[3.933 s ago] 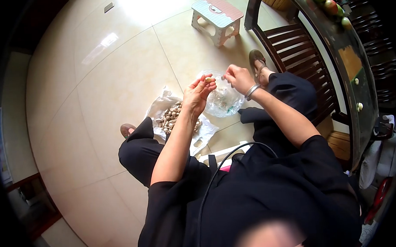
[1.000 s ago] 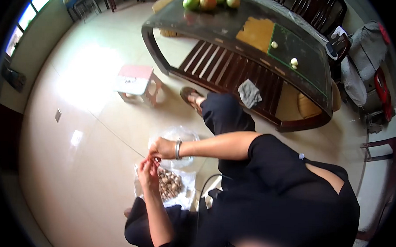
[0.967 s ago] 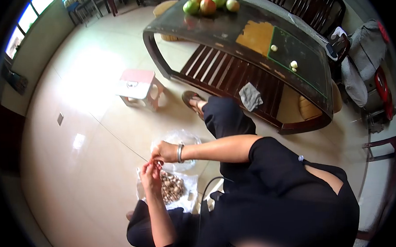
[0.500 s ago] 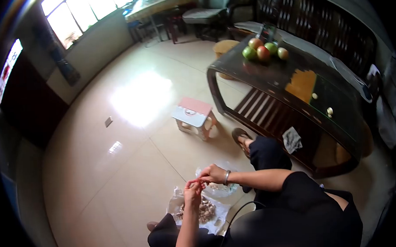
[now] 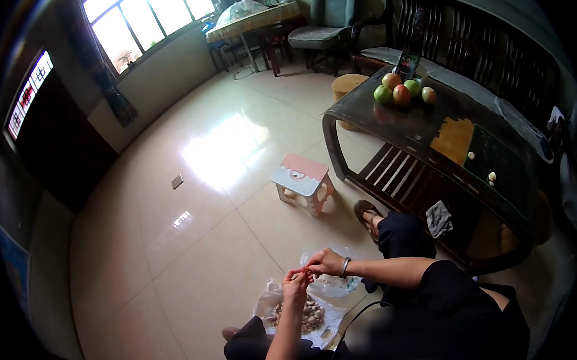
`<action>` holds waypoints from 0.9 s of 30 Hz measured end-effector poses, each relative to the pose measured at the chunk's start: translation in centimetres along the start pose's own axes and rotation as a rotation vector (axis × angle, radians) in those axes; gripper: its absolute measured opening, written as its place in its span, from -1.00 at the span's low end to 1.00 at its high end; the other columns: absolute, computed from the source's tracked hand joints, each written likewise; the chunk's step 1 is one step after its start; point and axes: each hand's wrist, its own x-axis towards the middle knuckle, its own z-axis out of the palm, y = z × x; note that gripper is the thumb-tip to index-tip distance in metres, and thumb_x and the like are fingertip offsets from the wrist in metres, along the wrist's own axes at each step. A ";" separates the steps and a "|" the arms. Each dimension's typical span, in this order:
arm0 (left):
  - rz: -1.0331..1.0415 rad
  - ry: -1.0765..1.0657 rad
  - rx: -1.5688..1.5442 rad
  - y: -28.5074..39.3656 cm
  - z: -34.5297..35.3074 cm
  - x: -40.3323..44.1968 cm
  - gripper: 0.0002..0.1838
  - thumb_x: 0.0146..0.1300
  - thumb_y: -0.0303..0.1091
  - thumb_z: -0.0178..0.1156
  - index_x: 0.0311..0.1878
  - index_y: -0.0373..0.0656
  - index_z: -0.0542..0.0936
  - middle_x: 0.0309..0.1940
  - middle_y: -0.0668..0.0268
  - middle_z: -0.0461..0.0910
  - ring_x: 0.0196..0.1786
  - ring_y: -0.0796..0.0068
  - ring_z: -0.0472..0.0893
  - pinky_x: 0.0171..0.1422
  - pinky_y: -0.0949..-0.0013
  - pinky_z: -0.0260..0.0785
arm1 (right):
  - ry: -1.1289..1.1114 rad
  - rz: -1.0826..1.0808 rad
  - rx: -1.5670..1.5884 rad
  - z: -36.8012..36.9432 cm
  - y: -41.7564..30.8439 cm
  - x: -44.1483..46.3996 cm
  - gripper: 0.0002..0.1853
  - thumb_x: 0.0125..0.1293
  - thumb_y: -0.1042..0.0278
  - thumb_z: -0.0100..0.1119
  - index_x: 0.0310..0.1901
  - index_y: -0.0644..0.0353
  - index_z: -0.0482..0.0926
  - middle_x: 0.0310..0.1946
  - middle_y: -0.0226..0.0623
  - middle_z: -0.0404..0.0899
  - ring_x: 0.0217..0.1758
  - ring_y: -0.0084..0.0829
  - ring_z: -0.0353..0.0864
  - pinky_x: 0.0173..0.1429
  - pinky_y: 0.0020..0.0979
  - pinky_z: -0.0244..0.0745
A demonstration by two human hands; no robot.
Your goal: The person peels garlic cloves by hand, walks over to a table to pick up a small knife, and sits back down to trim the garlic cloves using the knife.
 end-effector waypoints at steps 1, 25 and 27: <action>0.009 -0.010 -0.004 0.0 -0.1 0.0 -0.89 0.00 -0.60 0.07 -0.37 -0.26 0.38 -0.43 0.14 0.50 -0.45 0.36 0.49 -0.36 0.40 0.40 | 0.000 -0.008 -0.026 -0.1 -0.3 -0.1 -0.84 0.04 0.44 0.04 -0.35 0.30 0.53 -0.59 -0.26 0.53 -0.58 -0.58 0.52 -0.48 -0.56 0.43; 0.050 -0.012 0.063 0.1 0.3 -0.1 -0.92 0.06 -0.54 0.04 -0.35 -0.29 0.40 -0.46 0.14 0.50 -0.44 0.42 0.51 -0.36 0.48 0.40 | 0.019 0.103 0.189 0.4 0.0 -0.2 -0.85 0.08 0.42 0.02 -0.38 0.30 0.55 -0.58 -0.29 0.55 -0.56 -0.61 0.53 -0.48 -0.60 0.45; 0.046 -0.012 0.078 0.0 0.3 0.0 -0.92 0.06 -0.54 0.04 -0.35 -0.30 0.40 -0.46 0.15 0.50 -0.46 0.43 0.51 -0.36 0.48 0.41 | 0.021 0.110 0.178 0.3 -0.3 -0.2 -0.84 0.08 0.42 0.02 -0.38 0.30 0.55 -0.58 -0.29 0.55 -0.57 -0.61 0.53 -0.48 -0.61 0.44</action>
